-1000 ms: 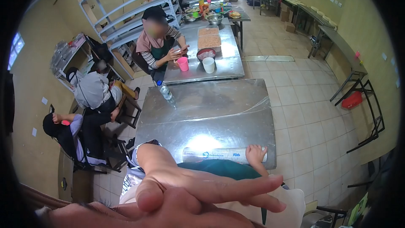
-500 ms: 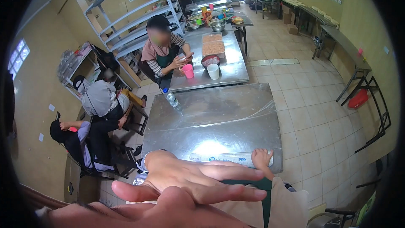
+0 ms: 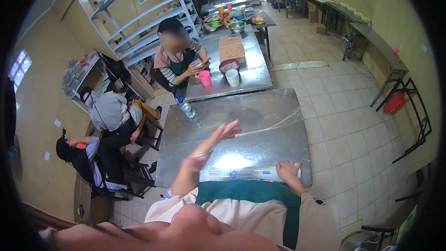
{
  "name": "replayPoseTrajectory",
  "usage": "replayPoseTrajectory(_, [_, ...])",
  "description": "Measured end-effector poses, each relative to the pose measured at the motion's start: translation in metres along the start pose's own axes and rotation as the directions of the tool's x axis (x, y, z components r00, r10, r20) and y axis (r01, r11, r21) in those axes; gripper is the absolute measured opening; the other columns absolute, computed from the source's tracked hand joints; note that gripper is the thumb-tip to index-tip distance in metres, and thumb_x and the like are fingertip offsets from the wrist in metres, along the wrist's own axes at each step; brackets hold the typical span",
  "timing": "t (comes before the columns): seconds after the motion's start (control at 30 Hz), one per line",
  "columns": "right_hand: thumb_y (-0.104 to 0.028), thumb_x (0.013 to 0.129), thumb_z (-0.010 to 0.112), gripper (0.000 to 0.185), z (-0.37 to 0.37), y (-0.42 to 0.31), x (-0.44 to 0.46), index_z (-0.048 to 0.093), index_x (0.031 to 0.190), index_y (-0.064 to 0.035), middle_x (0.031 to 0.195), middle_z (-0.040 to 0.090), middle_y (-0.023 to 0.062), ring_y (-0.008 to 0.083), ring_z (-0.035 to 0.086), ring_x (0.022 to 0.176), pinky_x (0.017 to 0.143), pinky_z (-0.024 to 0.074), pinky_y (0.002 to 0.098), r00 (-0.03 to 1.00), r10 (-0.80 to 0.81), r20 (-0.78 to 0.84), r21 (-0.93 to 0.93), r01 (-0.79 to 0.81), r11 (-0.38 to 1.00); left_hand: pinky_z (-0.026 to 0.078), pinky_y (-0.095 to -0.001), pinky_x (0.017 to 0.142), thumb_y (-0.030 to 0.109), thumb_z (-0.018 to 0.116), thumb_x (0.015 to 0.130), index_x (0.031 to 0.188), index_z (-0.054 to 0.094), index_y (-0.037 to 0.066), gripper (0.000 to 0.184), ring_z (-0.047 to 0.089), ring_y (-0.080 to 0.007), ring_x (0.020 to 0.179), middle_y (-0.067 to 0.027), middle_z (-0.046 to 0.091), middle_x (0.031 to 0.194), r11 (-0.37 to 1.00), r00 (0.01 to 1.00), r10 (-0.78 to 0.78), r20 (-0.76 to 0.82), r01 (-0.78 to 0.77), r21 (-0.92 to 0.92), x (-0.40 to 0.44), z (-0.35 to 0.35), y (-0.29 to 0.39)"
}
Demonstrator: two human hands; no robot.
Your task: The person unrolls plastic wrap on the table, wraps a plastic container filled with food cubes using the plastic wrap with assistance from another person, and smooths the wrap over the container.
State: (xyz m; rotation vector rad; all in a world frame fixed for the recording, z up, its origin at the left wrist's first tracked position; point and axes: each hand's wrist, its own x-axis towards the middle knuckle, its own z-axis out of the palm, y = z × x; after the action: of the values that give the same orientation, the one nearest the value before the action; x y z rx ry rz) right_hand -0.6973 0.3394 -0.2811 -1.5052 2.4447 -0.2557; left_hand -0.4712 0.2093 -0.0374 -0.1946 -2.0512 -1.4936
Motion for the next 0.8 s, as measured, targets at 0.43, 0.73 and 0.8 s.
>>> replayPoseTrajectory(0.43, [-0.04,0.081,0.04,0.045,0.009,-0.023,0.002,0.048,0.111,-0.0078,0.114,0.048,0.0112,0.0259,0.042,0.108,0.089,0.0247,0.0514,0.886,-0.378,0.269,0.137,0.353,0.925,0.03,-0.0469,0.087,0.051,0.041,0.078,0.122,0.037,0.013,0.058,0.038,-0.0287,0.111,-0.0125,0.042,0.12,0.391,0.688,-0.72,-0.085,0.504,0.77,-0.135,0.067,-0.179])
replayPoseTrajectory(0.73, [-0.047,0.08,0.041,0.05,0.002,-0.026,-0.001,0.043,0.117,-0.012,0.117,0.045,0.0098,0.0226,0.04,0.111,0.089,0.0247,0.0471,0.82,-0.546,0.172,0.235,0.504,0.831,0.032,-0.0422,0.085,0.048,0.047,0.075,0.115,0.046,0.01,0.055,0.047,-0.0283,0.099,-0.013,0.05,0.108,0.327,0.801,-0.532,-0.275,0.494,0.805,-0.148,0.074,-0.183])
replayPoseTrajectory(0.8, [-0.047,0.081,0.039,0.047,0.0,-0.023,-0.001,0.047,0.114,-0.0151,0.116,0.047,0.0082,0.0208,0.042,0.109,0.089,0.0241,0.0473,0.862,-0.471,0.188,0.166,0.444,0.88,0.032,-0.0418,0.084,0.048,0.048,0.074,0.109,0.05,0.009,0.053,0.048,-0.0276,0.096,-0.0124,0.052,0.103,0.298,0.784,-0.537,-0.311,0.521,0.8,-0.153,0.069,-0.181])
